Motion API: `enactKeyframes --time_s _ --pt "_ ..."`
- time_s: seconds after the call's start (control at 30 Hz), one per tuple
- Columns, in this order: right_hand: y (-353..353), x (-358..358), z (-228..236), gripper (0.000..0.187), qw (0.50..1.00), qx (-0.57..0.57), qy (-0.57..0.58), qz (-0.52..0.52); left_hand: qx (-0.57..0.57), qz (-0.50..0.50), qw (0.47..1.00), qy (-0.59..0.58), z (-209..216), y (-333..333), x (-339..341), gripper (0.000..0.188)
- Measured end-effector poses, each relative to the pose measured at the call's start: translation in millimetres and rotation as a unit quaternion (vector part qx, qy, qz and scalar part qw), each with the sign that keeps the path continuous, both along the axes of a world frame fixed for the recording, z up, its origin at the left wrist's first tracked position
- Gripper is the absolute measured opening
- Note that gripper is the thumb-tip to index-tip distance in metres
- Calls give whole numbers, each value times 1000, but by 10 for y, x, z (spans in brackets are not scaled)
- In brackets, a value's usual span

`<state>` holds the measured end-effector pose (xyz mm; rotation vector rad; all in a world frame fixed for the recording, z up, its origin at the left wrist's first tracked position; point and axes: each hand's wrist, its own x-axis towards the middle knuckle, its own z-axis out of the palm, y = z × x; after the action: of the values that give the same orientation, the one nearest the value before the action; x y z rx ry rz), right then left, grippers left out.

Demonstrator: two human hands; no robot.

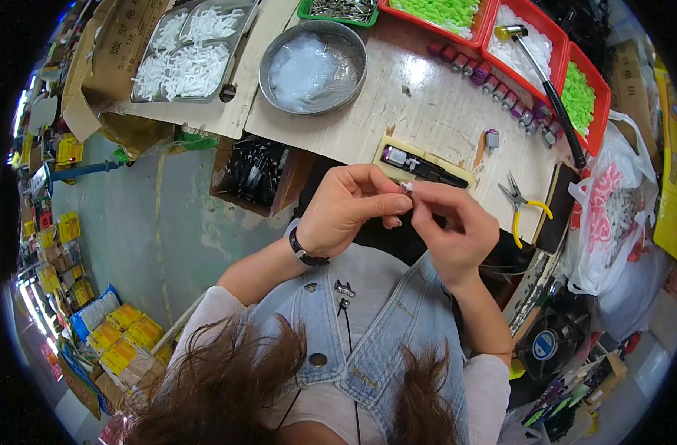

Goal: Assemble small electronic or mechanical components at a factory workbench using hand tools.

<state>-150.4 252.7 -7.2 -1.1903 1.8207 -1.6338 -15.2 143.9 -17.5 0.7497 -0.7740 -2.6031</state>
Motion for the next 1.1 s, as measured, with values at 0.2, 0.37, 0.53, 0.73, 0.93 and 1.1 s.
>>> enactKeyframes --time_s 0.2,0.37,0.53,0.73,0.93,1.1 --pt "86 71 -123 20 996 61 -40 -41 -141 102 983 -58 -160 262 -113 13" --pt "-40 -253 -159 16 978 107 177 -10 -634 169 746 -117 -306 173 -170 19" --pt "-133 -369 -230 12 978 122 163 38 -787 148 595 -66 -486 -24 -271 20" --pt "-161 -420 -191 11 974 148 159 65 -829 99 549 -37 -556 -112 -253 15" --pt "-203 -842 78 13 965 210 135 80 -854 56 514 -59 -512 -98 -207 10" --pt "21 -2866 320 22 879 285 309 -224 -846 43 531 -33 -447 -118 -275 12"
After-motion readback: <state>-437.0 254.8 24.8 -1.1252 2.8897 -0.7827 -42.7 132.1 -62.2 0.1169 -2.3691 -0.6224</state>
